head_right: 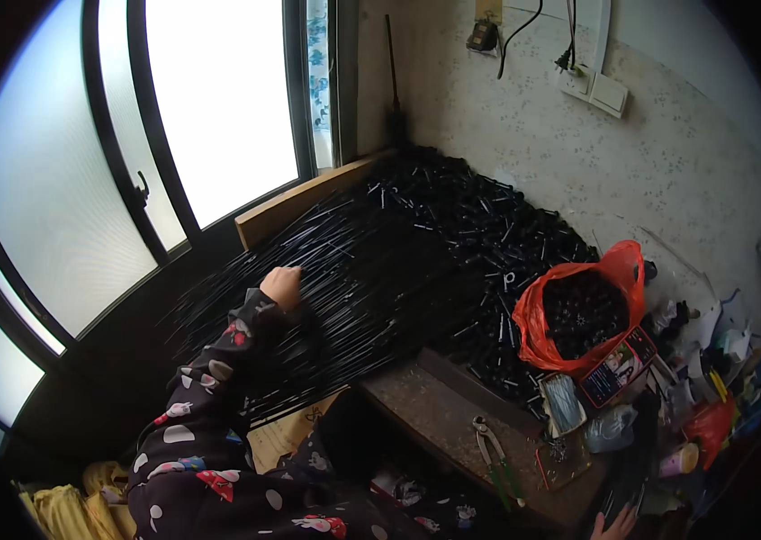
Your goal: Assembling wire harnesses by attaching plastic connectors to bundles of wires and securing them with pliers.
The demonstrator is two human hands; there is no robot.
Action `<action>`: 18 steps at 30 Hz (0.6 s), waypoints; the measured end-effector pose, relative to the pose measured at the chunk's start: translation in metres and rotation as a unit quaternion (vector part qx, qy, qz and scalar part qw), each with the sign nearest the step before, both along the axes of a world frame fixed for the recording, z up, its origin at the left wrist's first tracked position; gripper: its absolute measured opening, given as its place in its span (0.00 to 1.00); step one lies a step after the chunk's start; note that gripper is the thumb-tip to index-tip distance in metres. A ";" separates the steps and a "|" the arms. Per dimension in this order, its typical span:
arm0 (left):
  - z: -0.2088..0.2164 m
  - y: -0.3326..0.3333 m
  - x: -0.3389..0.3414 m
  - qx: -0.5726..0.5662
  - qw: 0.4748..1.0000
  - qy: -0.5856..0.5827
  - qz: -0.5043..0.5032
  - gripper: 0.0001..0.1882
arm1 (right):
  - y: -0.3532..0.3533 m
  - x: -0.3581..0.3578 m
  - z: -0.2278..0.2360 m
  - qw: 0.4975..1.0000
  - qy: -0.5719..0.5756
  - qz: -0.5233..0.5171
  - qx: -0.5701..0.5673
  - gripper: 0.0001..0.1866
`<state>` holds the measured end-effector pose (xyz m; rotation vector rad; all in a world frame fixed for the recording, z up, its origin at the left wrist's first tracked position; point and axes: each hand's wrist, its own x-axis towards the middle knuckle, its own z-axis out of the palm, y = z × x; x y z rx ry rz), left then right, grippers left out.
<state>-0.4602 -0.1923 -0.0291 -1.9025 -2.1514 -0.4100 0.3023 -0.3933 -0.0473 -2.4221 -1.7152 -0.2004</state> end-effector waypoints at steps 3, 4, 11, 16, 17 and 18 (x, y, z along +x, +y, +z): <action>-0.064 0.030 -0.050 0.042 0.933 0.173 0.313 0.11 | -0.014 -0.013 0.011 0.998 -0.034 0.021 0.038 0.35; -0.072 0.046 -0.046 0.061 0.934 0.161 0.312 0.11 | -0.023 -0.021 0.019 0.997 -0.037 0.036 0.053 0.35; -0.047 0.051 -0.065 0.040 0.981 0.138 0.127 0.05 | 0.017 -0.173 0.066 0.964 0.160 0.205 0.053 0.26; -0.018 0.044 -0.052 0.105 0.982 0.091 0.130 0.31 | 0.071 -0.238 0.001 0.924 0.099 0.368 0.023 0.20; -0.030 0.057 -0.061 0.112 0.976 0.075 0.173 0.33 | 0.077 -0.239 -0.016 0.931 0.080 0.355 0.040 0.19; -0.039 0.063 -0.077 0.121 0.963 0.134 0.200 0.31 | 0.079 -0.239 -0.028 0.934 0.062 0.348 0.058 0.19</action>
